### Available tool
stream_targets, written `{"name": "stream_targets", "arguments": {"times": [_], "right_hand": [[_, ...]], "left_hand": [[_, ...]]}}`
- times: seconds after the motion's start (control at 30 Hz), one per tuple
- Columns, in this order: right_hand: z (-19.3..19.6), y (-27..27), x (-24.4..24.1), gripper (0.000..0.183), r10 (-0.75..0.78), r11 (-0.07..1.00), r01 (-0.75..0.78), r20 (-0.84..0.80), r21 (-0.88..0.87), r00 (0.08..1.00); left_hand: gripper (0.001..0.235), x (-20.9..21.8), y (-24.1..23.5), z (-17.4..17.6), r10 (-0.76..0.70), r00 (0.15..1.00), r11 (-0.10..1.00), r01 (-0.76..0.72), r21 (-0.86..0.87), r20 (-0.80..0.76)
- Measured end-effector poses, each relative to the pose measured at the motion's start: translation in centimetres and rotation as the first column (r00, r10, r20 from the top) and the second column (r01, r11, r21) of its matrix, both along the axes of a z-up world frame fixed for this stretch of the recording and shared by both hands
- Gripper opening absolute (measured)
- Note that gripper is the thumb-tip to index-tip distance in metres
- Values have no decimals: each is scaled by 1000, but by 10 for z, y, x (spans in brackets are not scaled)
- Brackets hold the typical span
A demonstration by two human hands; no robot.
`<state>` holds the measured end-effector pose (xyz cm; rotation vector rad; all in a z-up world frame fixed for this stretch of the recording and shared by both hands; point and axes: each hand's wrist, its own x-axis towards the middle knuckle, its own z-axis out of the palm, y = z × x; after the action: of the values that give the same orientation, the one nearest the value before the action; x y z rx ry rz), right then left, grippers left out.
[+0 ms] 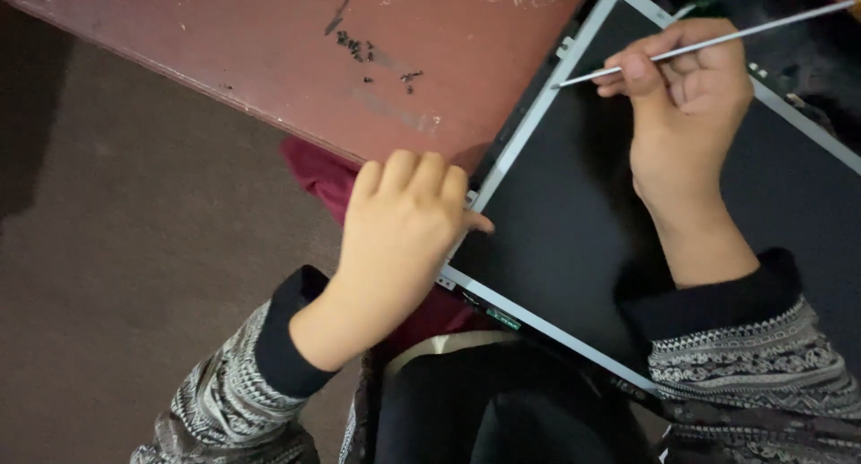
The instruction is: The person uses a screwdriver to remove screws from the frame of a flat-screen monitor. After removing all visible screws, they lift the screen panel away from the monitor's base, exposing the internal components.
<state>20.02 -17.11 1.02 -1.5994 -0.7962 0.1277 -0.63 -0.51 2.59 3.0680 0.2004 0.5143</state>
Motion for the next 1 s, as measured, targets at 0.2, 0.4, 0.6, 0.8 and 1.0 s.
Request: {"name": "stream_targets", "arguments": {"times": [0.2,0.4,0.6,0.8,1.0], "right_hand": [[-1,0,6,18,52,998,-53,61,13,997],[-4,0,9,14,59,998,-60,51,23,997],[-7,1,11,18,21,998,-22,8,62,1000],[-10,-3,15,17,77,994,-80,45,74,996],[-5,-1,9,18,23,999,-24,14,34,1000]], "left_hand": [[7,0,6,7,-129,991,917,130,-377,27],[12,3,10,9,-264,961,874,275,-399,85],[21,3,0,11,-229,968,960,207,186,104],[20,12,4,2,-278,955,944,251,215,105],[14,36,73,-28,112,982,993,-106,-45,154]]}}
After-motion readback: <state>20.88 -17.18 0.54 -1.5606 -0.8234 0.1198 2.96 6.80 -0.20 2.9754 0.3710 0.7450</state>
